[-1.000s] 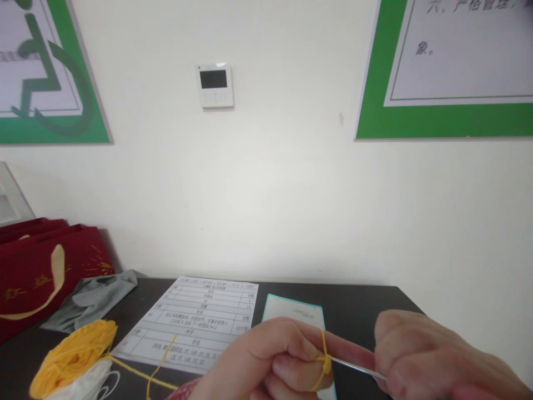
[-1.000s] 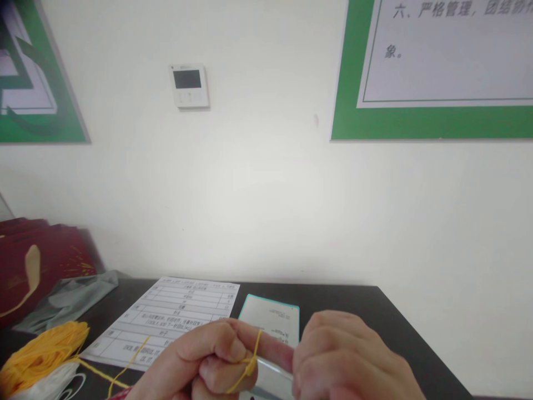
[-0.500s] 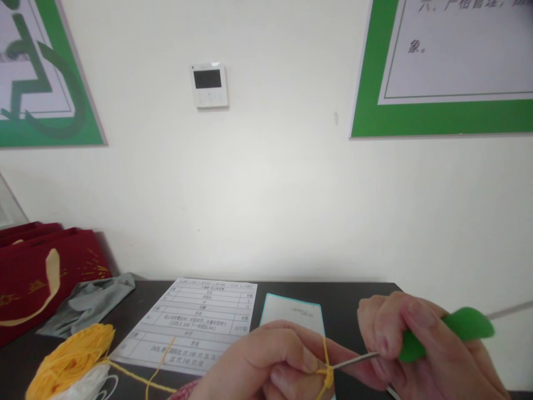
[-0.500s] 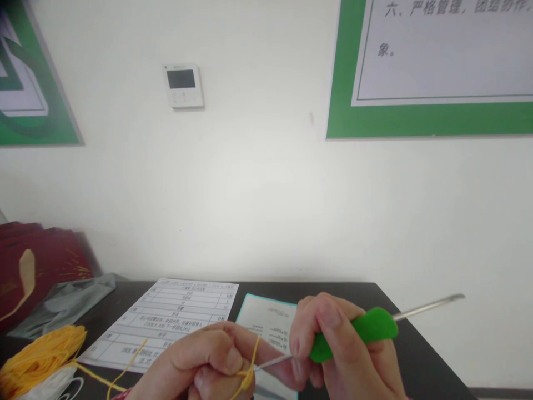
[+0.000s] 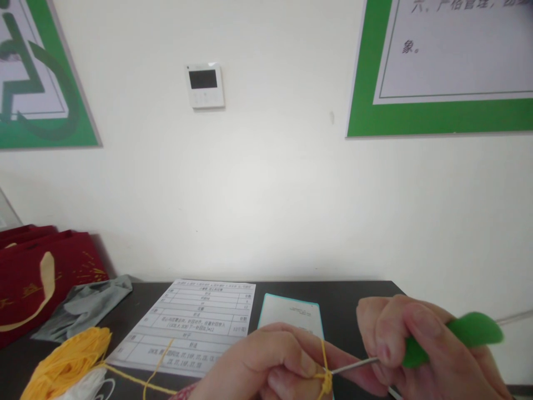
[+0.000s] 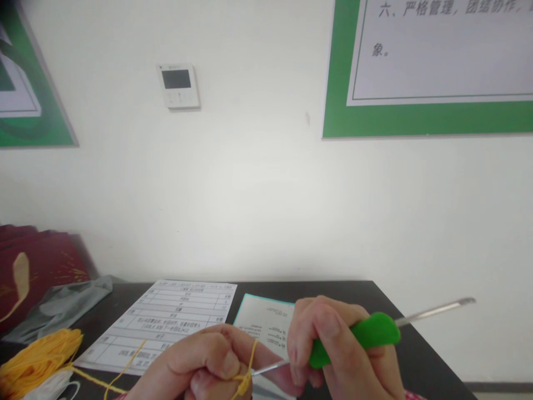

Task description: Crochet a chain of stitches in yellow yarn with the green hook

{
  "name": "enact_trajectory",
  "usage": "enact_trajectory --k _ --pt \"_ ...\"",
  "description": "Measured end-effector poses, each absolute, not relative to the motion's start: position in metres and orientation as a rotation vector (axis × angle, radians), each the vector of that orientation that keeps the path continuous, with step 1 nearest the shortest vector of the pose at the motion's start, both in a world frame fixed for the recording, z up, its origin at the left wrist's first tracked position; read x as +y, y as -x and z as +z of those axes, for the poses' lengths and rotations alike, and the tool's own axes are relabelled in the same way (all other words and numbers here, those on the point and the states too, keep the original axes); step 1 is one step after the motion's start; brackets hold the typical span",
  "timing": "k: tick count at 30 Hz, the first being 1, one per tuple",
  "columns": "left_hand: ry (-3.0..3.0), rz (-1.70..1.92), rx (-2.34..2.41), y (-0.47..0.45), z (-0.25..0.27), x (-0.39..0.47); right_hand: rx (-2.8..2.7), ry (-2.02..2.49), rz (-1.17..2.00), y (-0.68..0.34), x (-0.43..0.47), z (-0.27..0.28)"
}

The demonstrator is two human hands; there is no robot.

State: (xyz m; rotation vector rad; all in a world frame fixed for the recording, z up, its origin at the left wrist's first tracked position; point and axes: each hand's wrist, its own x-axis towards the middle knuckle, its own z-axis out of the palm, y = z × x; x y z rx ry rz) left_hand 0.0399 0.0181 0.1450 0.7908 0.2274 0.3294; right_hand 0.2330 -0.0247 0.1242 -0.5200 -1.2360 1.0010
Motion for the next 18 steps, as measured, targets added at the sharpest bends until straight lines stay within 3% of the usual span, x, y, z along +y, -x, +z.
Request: enact_trajectory --k 9,18 --pt "-0.849 0.432 0.358 -0.041 0.152 0.014 -1.154 0.500 1.116 -0.233 -0.021 0.127" --pt "-0.813 0.660 0.452 -0.055 0.140 0.012 -1.071 0.570 0.952 -0.223 -0.003 0.131"
